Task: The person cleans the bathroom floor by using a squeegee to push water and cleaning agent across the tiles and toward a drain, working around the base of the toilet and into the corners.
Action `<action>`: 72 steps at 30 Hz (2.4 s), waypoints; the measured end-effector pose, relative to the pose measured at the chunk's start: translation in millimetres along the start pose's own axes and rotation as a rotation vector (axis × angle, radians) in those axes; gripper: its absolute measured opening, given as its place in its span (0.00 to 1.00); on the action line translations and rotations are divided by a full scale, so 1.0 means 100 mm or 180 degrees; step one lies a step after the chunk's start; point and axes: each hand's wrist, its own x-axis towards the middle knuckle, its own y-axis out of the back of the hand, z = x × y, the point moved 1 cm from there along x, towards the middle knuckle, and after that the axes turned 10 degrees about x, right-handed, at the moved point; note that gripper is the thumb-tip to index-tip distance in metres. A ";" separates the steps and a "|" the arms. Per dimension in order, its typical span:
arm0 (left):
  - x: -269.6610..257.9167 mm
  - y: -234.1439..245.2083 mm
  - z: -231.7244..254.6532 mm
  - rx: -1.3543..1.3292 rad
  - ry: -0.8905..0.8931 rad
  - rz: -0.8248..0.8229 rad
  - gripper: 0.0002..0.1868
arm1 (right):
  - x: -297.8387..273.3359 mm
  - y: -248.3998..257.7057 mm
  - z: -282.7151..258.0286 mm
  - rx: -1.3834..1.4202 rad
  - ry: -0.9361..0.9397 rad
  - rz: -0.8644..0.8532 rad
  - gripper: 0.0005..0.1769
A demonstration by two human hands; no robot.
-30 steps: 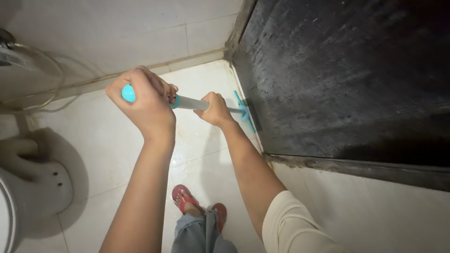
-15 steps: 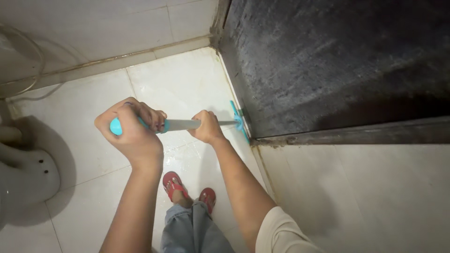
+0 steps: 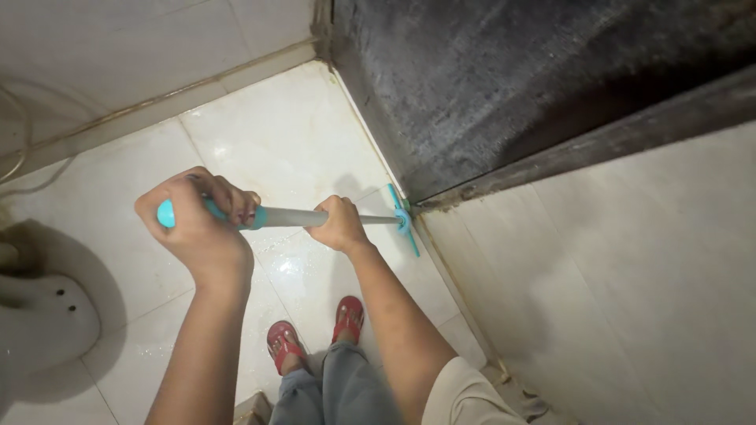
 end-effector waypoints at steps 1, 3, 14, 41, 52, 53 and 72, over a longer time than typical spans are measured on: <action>-0.01 0.00 0.00 0.0073 0.0018 -0.0112 0.07 | -0.03 0.00 0.00 0.0030 -0.0012 0.0054 0.13; -0.07 -0.04 -0.01 -0.0004 0.0005 -0.0147 0.05 | -0.09 0.01 0.02 0.0062 -0.0037 0.0099 0.12; -0.41 -0.07 0.12 0.0137 -0.0323 -0.0657 0.18 | -0.31 0.06 0.23 0.0156 0.0226 0.0216 0.07; 1.35 0.29 -0.23 -0.0108 -0.0699 0.0380 0.09 | 1.49 -0.46 -0.34 0.0018 0.1173 -0.0481 0.10; 2.71 0.32 -0.22 -0.0465 -0.0448 0.0536 0.09 | 2.56 -0.81 -0.76 0.0065 0.1051 -0.0479 0.11; 2.82 0.32 -0.22 -0.0471 -0.0437 0.0534 0.09 | 2.67 -0.85 -0.83 0.0104 0.1105 -0.0459 0.11; 4.27 0.75 -0.35 -0.0397 -0.0940 0.0579 0.17 | 4.42 -1.43 -1.36 0.0108 0.2647 -0.0431 0.21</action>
